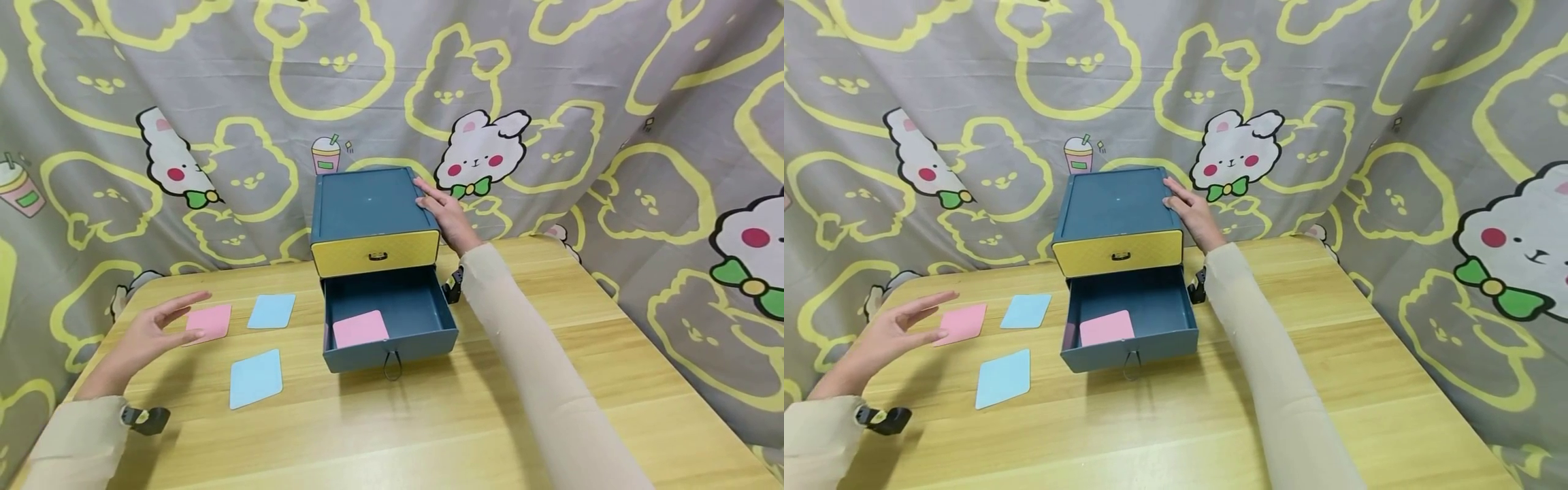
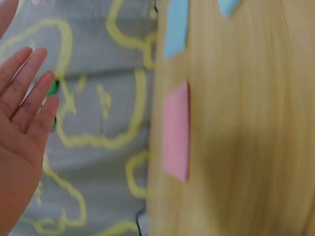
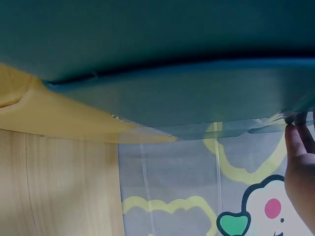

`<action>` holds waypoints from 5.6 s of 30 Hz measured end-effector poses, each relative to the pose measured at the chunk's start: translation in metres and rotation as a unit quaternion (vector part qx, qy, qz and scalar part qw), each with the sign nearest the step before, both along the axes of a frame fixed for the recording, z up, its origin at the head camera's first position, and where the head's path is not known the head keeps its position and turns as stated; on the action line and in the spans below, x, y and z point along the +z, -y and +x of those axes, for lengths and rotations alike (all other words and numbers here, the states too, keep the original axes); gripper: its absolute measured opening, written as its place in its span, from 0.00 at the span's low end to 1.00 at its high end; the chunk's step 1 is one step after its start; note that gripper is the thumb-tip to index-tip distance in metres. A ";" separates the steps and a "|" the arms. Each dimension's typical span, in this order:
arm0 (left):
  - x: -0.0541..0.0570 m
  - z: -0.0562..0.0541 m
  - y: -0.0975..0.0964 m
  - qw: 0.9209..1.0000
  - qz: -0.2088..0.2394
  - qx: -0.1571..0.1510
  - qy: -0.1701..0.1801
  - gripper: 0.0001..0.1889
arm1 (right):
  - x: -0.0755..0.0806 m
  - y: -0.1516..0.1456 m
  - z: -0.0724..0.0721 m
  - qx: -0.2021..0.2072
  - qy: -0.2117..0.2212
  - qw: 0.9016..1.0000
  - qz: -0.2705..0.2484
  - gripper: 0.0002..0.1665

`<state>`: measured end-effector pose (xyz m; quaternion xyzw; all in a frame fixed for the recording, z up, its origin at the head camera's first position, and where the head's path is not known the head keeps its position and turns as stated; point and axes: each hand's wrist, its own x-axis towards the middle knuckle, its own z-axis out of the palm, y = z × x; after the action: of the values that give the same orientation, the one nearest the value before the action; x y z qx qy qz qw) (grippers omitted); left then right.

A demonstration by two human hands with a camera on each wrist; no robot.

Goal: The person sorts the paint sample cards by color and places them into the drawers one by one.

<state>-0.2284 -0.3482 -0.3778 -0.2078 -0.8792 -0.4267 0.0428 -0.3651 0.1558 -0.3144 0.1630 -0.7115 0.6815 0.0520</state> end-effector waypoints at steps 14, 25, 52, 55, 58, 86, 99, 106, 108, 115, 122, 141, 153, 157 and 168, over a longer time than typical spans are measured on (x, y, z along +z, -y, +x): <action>-0.030 -0.017 0.059 0.990 -0.092 0.083 0.060 0.33 | 0.004 -0.001 0.005 0.004 0.009 1.000 0.004 0.29; -0.040 -0.041 0.068 0.988 -0.110 0.049 0.100 0.36 | 0.019 0.004 0.024 0.013 0.016 1.000 0.009 0.31; -0.055 -0.057 0.076 0.979 -0.093 -0.001 0.180 0.41 | 0.004 0.000 0.003 0.012 0.029 0.999 -0.030 0.30; -0.058 -0.056 0.078 0.980 -0.078 -0.019 0.180 0.43 | 0.001 0.001 0.000 0.005 0.019 1.000 -0.023 0.29; -0.059 -0.054 0.080 0.982 -0.066 -0.032 0.175 0.44 | 0.000 0.002 0.000 0.002 0.011 1.000 -0.019 0.29; -0.069 -0.052 0.083 0.985 -0.033 -0.001 0.167 0.42 | 0.000 0.003 0.001 0.001 0.016 0.999 -0.029 0.28; -0.056 -0.056 0.078 0.980 -0.086 0.012 0.181 0.41 | 0.011 0.006 0.014 0.000 0.020 1.000 -0.021 0.29; -0.041 -0.053 0.072 0.979 -0.079 0.025 0.184 0.43 | 0.004 0.004 0.003 0.001 0.025 0.999 -0.022 0.29; -0.035 -0.052 0.068 0.982 -0.079 0.027 0.172 0.43 | 0.002 0.004 0.001 0.001 0.025 0.999 -0.027 0.28; -0.017 -0.046 0.054 0.987 -0.086 0.031 0.136 0.42 | -0.001 0.004 0.000 -0.001 0.028 0.999 -0.030 0.28; 0.004 -0.040 0.034 0.991 -0.083 0.031 0.101 0.41 | -0.002 0.003 -0.001 -0.009 0.024 0.999 -0.026 0.28; 0.065 -0.001 -0.062 0.998 -0.024 -0.056 0.013 0.37 | -0.001 0.003 0.002 -0.001 0.034 0.999 -0.038 0.29; 0.084 0.021 -0.115 0.993 -0.034 -0.114 -0.010 0.38 | -0.001 0.003 -0.001 -0.005 0.023 0.999 -0.030 0.29; 0.086 0.025 -0.138 0.992 -0.039 -0.118 -0.003 0.37 | -0.001 0.002 -0.001 -0.004 0.020 0.999 -0.030 0.28; 0.070 0.020 -0.201 0.990 -0.078 -0.114 0.002 0.41 | -0.001 0.000 -0.001 -0.007 0.025 0.999 -0.038 0.28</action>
<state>-0.2085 -0.1476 -0.3080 -0.3084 -0.8804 -0.3595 -0.0246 -0.3656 0.1558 -0.3154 0.1385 -0.6875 0.7114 0.0452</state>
